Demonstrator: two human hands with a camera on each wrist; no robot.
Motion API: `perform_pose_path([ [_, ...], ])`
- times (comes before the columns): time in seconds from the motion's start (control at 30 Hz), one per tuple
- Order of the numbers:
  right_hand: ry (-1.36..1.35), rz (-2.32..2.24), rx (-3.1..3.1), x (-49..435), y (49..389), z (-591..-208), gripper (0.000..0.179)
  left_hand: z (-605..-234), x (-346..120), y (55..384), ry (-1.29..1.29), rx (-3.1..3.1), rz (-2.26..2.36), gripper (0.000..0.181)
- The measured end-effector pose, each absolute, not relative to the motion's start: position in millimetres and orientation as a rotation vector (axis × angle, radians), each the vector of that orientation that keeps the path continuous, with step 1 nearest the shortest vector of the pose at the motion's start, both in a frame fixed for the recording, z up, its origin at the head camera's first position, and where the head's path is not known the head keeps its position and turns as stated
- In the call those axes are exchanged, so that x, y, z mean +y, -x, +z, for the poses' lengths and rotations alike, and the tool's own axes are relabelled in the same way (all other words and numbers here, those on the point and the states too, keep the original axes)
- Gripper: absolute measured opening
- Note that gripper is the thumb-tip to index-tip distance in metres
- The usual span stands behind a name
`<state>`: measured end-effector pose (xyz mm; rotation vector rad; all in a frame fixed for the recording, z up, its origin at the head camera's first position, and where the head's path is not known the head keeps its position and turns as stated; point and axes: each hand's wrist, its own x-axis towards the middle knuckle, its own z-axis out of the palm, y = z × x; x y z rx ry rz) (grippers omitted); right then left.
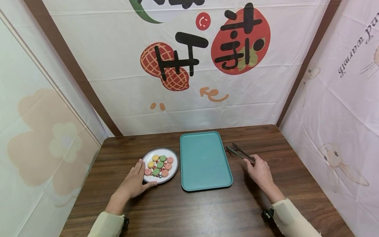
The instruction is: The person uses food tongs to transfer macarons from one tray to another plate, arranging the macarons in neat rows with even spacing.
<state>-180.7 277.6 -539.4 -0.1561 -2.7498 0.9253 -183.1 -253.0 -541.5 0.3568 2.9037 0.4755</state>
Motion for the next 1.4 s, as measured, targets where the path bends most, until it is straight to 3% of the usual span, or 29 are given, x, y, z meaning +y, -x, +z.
perform_pose_path([
  [0.4,0.176,0.916,-2.900,280.8,181.2,-541.2,0.041,-544.5,-254.3,182.6,-0.343,2.913,0.510,0.125],
  [0.9,0.200,0.715,-3.067,285.2,183.7,-539.4,0.043,-535.0,-262.3,182.6,-0.345,3.017,0.464,0.114],
  [1.4,0.179,0.670,-3.109,283.2,185.1,-542.7,0.045,-531.3,-275.5,188.7,-0.287,3.052,0.424,0.117],
])
